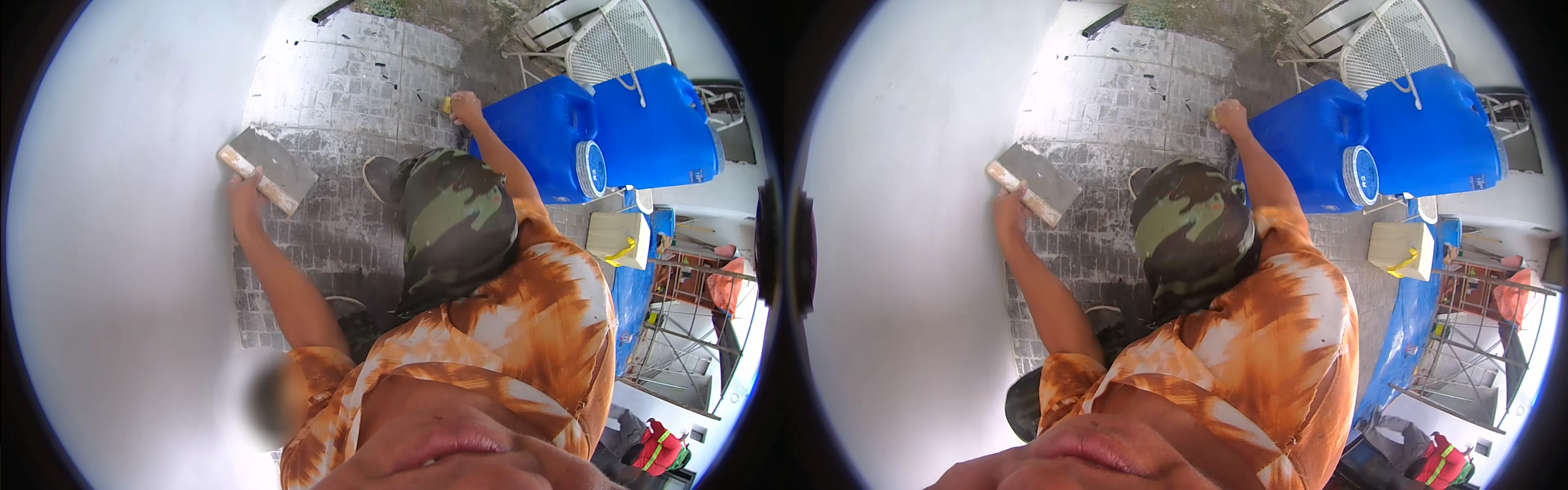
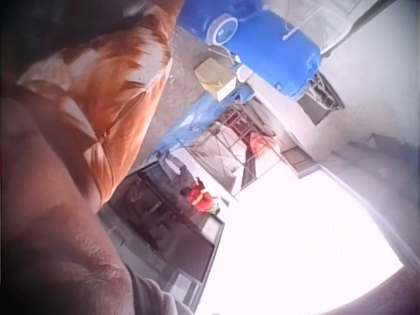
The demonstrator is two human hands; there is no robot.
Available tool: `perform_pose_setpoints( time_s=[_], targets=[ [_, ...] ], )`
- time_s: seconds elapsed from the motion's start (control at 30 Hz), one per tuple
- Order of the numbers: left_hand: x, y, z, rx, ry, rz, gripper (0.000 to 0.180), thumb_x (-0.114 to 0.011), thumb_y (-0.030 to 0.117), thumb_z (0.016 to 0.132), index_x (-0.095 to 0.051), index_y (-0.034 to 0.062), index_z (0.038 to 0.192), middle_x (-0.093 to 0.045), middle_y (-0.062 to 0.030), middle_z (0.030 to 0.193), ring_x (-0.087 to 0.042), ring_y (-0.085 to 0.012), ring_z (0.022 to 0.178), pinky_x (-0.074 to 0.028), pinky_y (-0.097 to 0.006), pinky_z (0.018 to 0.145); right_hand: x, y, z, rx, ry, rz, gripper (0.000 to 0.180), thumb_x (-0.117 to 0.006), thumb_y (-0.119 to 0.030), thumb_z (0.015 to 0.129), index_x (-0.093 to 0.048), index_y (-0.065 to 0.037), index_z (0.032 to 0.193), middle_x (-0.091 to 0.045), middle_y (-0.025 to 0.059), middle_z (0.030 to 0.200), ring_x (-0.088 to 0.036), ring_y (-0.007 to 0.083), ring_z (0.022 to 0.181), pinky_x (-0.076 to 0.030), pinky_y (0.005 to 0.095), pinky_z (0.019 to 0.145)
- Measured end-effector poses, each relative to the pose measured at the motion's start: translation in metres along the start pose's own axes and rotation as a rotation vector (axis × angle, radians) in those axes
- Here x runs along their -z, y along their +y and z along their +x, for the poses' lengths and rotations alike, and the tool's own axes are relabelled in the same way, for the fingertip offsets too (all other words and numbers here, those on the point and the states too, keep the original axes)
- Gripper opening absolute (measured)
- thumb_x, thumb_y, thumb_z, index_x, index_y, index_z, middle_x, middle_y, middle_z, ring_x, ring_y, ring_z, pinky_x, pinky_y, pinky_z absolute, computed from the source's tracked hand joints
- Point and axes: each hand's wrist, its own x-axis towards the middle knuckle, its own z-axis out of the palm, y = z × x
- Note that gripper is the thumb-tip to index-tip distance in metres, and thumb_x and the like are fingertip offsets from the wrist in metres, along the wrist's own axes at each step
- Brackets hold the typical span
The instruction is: The person sits on the floor and applies grout to the gaps between wall tiles using a trowel and a brush. They repeatedly scoop grout from a bag, spread it over the tile joints, and smooth the surface.
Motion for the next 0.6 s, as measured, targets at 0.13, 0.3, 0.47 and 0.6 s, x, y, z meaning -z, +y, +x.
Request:
perform_pose_setpoints(
  time_s=[0.13, 0.3, 0.47, 0.6],
  targets=[
    [-0.017, -0.026, 0.001, 0.044, 0.008, 0.029, 0.043, -0.061, 0.007, 0.095, -0.048, -0.0021, 0.135, -0.061, -0.0139, 0.120, -0.064, -0.0269, 0.105, -0.055, -0.042, 0.086, 0.011, -0.031, -0.023, -0.521, 0.298, 0.270, 0.027, -0.056, -0.019, 0.084, -0.072, -0.001, 0.095, -0.071, 0.0255, 0.095, -0.070, 0.0423, 0.093, -0.056, 0.0504, 0.081],
    [-0.033, -0.052, 0.008, 0.075, 0.033, -0.167, 0.042, -0.059, 0.002, 0.096, -0.048, -0.0002, 0.136, -0.058, -0.0139, 0.125, -0.061, -0.0277, 0.112, -0.055, -0.044, 0.090, 0.005, -0.081, -0.052, -0.159, 0.185, 0.398, 0.026, -0.061, -0.024, 0.085, -0.069, -0.003, 0.098, -0.070, 0.0265, 0.104, -0.070, 0.0406, 0.096, -0.057, 0.0483, 0.083],
    [-0.031, -0.056, 0.013, 0.066, 0.127, -0.193, 0.042, -0.059, 0.002, 0.097, -0.047, 0.0008, 0.137, -0.059, -0.0132, 0.125, -0.062, -0.0289, 0.111, -0.055, -0.046, 0.090, 0.006, -0.074, -0.073, -0.499, -0.035, 0.274, 0.033, -0.065, -0.028, 0.085, -0.067, -0.004, 0.107, -0.070, 0.0269, 0.102, -0.071, 0.0401, 0.092, -0.056, 0.0489, 0.083],
    [-0.033, -0.061, 0.013, 0.103, 0.112, -0.165, 0.042, -0.059, 0.005, 0.097, -0.048, 0.0020, 0.138, -0.061, -0.0124, 0.122, -0.062, -0.0281, 0.111, -0.055, -0.046, 0.087, 0.010, -0.073, -0.047, -0.088, 0.265, 0.662, 0.031, -0.062, -0.025, 0.088, -0.066, 0.001, 0.104, -0.069, 0.0259, 0.104, -0.070, 0.0398, 0.092, -0.057, 0.0486, 0.078]
  ],
)
